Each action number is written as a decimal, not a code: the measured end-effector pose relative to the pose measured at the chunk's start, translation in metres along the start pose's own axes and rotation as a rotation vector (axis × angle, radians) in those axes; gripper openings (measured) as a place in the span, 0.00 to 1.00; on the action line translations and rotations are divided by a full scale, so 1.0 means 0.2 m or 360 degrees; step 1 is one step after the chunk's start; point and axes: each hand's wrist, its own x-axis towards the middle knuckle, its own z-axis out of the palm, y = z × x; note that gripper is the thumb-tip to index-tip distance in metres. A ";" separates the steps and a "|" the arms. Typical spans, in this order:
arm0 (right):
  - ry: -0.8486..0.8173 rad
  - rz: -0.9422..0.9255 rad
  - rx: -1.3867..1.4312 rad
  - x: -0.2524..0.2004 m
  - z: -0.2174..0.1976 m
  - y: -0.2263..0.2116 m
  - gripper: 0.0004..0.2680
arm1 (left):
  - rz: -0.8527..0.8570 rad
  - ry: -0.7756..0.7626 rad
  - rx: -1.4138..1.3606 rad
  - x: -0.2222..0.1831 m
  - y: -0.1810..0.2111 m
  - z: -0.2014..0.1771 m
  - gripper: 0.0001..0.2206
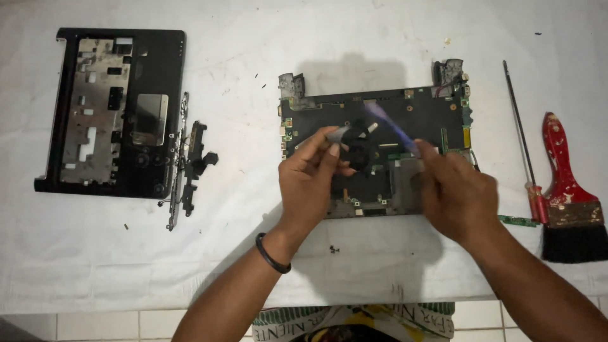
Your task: Cleaning a laptop fan and internal components using brushes
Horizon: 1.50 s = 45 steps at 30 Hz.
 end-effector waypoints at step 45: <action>0.0284 -0.0189 -0.0107 -0.10 0.07 0.12 0.13 | -0.0598 -0.0095 -0.0822 0.00 0.14 -0.01 0.02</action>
